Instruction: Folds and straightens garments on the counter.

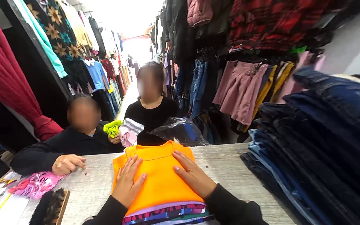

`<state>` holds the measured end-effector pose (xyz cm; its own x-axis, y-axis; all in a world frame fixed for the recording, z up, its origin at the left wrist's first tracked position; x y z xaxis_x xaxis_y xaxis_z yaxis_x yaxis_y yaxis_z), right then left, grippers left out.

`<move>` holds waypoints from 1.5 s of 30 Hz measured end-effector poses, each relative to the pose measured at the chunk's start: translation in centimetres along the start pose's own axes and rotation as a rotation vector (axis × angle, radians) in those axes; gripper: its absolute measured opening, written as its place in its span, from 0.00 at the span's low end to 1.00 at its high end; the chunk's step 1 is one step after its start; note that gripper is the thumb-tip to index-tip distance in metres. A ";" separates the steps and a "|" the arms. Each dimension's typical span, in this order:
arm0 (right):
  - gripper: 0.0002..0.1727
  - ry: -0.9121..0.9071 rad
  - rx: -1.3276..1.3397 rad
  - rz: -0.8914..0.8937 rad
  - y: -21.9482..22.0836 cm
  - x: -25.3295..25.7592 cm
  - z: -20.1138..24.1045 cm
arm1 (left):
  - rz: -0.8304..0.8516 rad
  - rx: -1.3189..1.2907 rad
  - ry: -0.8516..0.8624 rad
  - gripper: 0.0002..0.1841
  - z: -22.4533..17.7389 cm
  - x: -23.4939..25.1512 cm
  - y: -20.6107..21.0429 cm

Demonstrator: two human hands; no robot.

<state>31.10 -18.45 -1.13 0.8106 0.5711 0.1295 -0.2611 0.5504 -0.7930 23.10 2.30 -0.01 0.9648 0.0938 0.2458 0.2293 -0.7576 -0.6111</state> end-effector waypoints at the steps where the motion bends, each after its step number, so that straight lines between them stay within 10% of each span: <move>1: 0.40 0.002 0.000 0.001 -0.1 0.0 0.0 | -0.003 0.000 0.007 0.36 -0.1 0.1 0.0; 11: 0.38 -0.086 -0.291 -0.039 -2.4 -0.6 3.6 | 0.055 -0.019 -0.043 0.34 -0.1 0.1 -0.1; 17: 0.30 -0.679 -0.004 0.498 -0.1 -6.9 13.2 | 0.041 -0.026 -0.021 0.34 -0.1 0.1 -0.1; 24: 0.43 -0.189 -0.144 -0.054 -4.9 -2.9 7.5 | 0.008 -0.026 0.023 0.34 -0.3 0.2 0.0; 30: 0.40 -0.229 -0.302 0.263 -0.3 -3.0 6.9 | 0.023 -0.029 0.001 0.33 -0.2 -0.1 -0.1; 39: 0.41 -0.220 -0.402 0.205 0.5 -3.3 7.0 | 0.042 -0.030 -0.009 0.34 0.0 0.0 0.0; 45: 0.40 -0.334 -0.462 -0.245 -0.2 -6.8 7.4 | 0.064 0.007 -0.011 0.33 -0.2 0.3 -0.1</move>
<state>21.73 -17.93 2.55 0.5906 0.6625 0.4607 0.2263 0.4120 -0.8826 23.31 2.25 0.25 0.9788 0.0526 0.1977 0.1681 -0.7575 -0.6308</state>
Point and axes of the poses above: each hand's wrist, its own x-axis towards the middle knuckle, its own y-axis out of the palm, z = x × y, the point moved 10 cm from there along x, towards the middle knuckle, and after that the axes turned 15 degrees about -x, right-handed, at the moved point
